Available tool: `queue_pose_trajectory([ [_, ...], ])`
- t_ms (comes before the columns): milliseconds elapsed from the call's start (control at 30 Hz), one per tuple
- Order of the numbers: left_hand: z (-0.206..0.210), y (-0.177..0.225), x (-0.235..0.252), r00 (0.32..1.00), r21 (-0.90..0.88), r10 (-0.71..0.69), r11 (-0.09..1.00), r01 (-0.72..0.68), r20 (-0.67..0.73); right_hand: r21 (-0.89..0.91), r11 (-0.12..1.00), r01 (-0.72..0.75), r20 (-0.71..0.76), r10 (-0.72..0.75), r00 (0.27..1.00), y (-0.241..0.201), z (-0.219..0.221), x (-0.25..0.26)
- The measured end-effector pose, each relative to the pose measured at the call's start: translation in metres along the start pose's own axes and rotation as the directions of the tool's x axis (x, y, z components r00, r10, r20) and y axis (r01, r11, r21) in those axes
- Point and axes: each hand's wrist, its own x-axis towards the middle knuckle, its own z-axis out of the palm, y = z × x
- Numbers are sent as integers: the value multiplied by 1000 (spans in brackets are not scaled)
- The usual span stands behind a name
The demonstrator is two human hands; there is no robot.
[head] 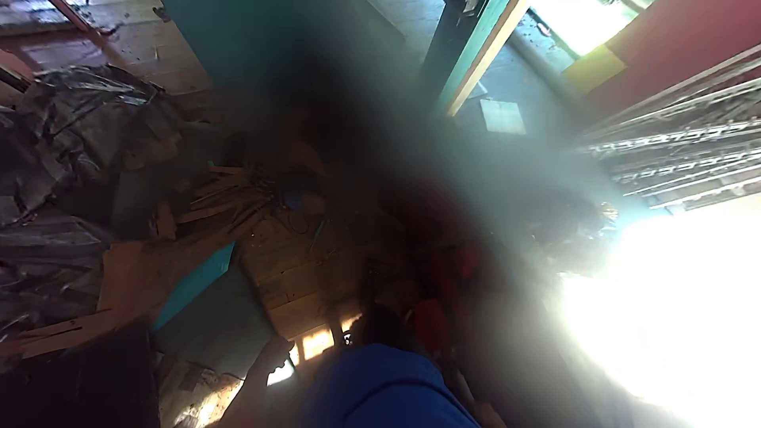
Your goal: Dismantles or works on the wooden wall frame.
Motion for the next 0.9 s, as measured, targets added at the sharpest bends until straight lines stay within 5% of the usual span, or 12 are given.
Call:
queue_pose_trajectory([
  [100,-20,40,-6,998,-79,23,997,-27,-53,-43,996,80,-13,-81,997,5,-11,160],
  [167,-39,75,-9,990,-182,81,978,-100,-112,-119,990,69,71,-60,996,-45,-43,181],
  [267,-72,129,-10,964,-305,121,933,-192,-235,-205,962,180,11,-182,983,-103,-67,200],
  [433,-102,170,-13,950,-355,126,907,-227,-286,-149,970,192,47,-187,981,-200,-85,196],
  [633,-98,126,26,988,-410,-27,911,-39,-154,-199,962,184,71,-173,982,-275,-79,197],
  [767,-123,102,34,979,-399,-201,901,171,-34,-282,946,160,49,-152,987,-319,-74,154],
  [900,-178,112,50,970,-535,-217,835,126,-110,-333,938,101,48,-90,995,-360,-76,104],
])
